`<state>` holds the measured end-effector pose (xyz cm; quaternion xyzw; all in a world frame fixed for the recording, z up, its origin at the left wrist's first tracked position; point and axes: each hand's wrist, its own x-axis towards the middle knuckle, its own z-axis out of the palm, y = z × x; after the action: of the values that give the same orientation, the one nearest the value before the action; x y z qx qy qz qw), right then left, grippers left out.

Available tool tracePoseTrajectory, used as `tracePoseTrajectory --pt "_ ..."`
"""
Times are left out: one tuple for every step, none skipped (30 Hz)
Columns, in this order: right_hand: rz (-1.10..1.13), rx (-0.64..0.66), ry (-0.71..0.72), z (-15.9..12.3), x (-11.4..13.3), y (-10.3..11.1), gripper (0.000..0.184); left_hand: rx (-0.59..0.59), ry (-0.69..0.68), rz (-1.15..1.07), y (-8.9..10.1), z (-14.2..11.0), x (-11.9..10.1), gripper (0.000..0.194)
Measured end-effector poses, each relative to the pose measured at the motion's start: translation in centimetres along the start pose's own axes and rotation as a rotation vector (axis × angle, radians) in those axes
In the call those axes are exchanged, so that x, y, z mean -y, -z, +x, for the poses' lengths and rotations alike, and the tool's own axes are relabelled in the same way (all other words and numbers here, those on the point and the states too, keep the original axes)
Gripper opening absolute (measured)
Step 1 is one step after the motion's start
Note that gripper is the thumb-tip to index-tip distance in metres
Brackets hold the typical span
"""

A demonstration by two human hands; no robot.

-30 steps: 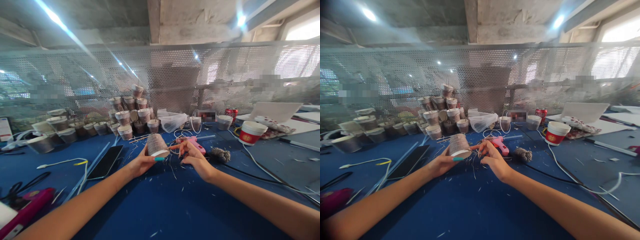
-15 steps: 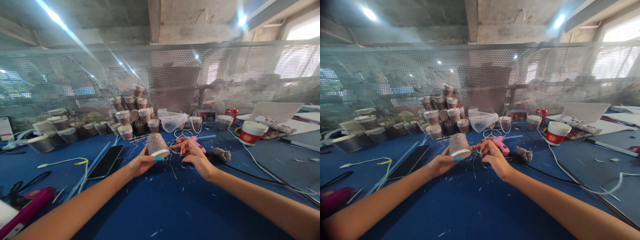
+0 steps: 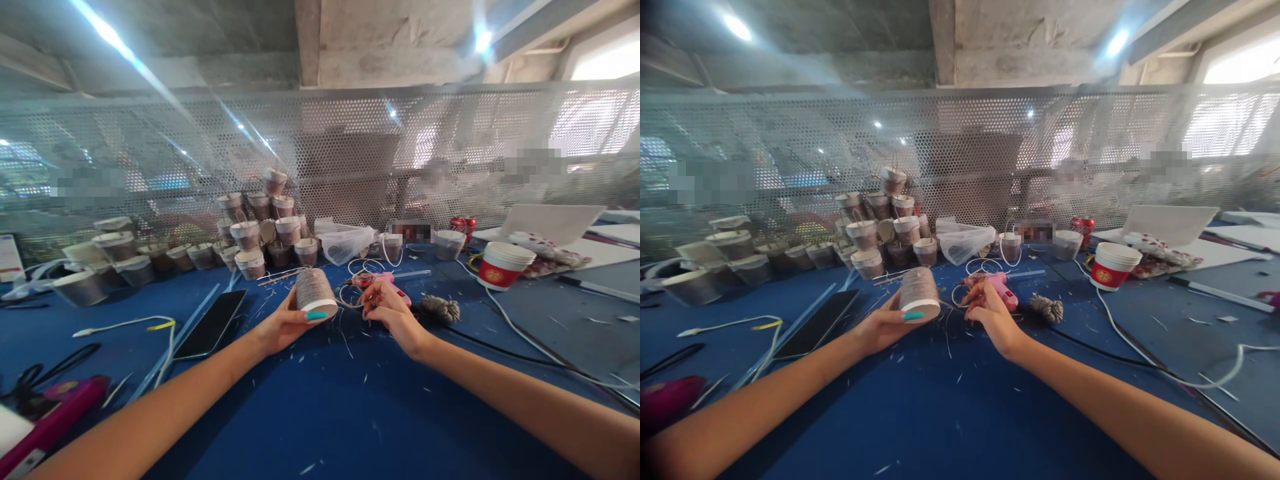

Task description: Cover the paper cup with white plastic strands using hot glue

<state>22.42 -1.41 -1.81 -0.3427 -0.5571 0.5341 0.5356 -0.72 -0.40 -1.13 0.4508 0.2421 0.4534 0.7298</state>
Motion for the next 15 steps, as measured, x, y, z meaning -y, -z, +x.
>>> tracePoseTrajectory --pt "-0.016 -0.003 0.001 -0.1 0.1 0.0 0.025 -0.019 -0.003 0.006 -0.1 0.0 0.0 0.076" --pt "-0.034 -0.004 0.004 -0.2 0.2 0.0 0.026 -0.035 -0.007 0.016 -0.3 0.0 -0.1 0.077" --pt "-0.055 -0.001 0.005 -0.3 0.3 0.0 0.028 -0.049 -0.014 0.027 -0.4 0.1 -0.1 0.078" --pt "-0.080 0.005 0.005 -0.4 0.4 0.0 0.028 -0.056 -0.020 0.037 -0.5 0.1 -0.1 0.079" --pt "-0.111 0.020 0.004 -0.6 0.5 -0.1 0.028 -0.059 -0.022 0.044 -0.6 0.1 -0.1 0.080" --pt "-0.144 0.044 0.004 -0.7 0.7 0.0 0.028 -0.060 -0.021 0.047 -0.7 0.1 -0.1 0.081" --pt "-0.177 0.068 0.009 -0.9 0.8 0.0 0.027 -0.060 -0.018 0.047 -0.8 0.2 -0.1 0.082" --pt "-0.209 0.092 0.017 -1.0 0.8 0.0 0.027 -0.062 -0.018 0.045 -0.8 0.2 0.0 0.082" --pt "-0.236 0.111 0.030 -1.0 0.9 0.0 0.026 -0.063 -0.021 0.042 -0.8 0.2 0.0 0.083" --pt "-0.256 0.124 0.046 -1.1 0.9 0.0 0.027 -0.060 -0.025 0.039 -0.8 0.2 0.1 0.084" --pt "-0.271 0.131 0.060 -1.1 0.9 0.0 0.027 -0.052 -0.030 0.037 -0.8 0.2 0.1 0.084" --pt "-0.283 0.139 0.069 -1.1 0.8 0.0 0.028 -0.037 -0.032 0.038 -0.7 0.3 0.1 0.084" --pt "-0.295 0.156 0.076 -1.0 0.8 -0.1 0.029 -0.020 -0.034 0.041 -0.7 0.3 0.1 0.084" --pt "-0.310 0.182 0.085 -1.0 0.8 -0.1 0.031 -0.001 -0.036 0.047 -0.6 0.3 0.1 0.082" --pt "-0.335 0.207 0.096 -0.9 0.7 -0.1 0.035 0.017 -0.040 0.052 -0.5 0.3 0.2 0.080"
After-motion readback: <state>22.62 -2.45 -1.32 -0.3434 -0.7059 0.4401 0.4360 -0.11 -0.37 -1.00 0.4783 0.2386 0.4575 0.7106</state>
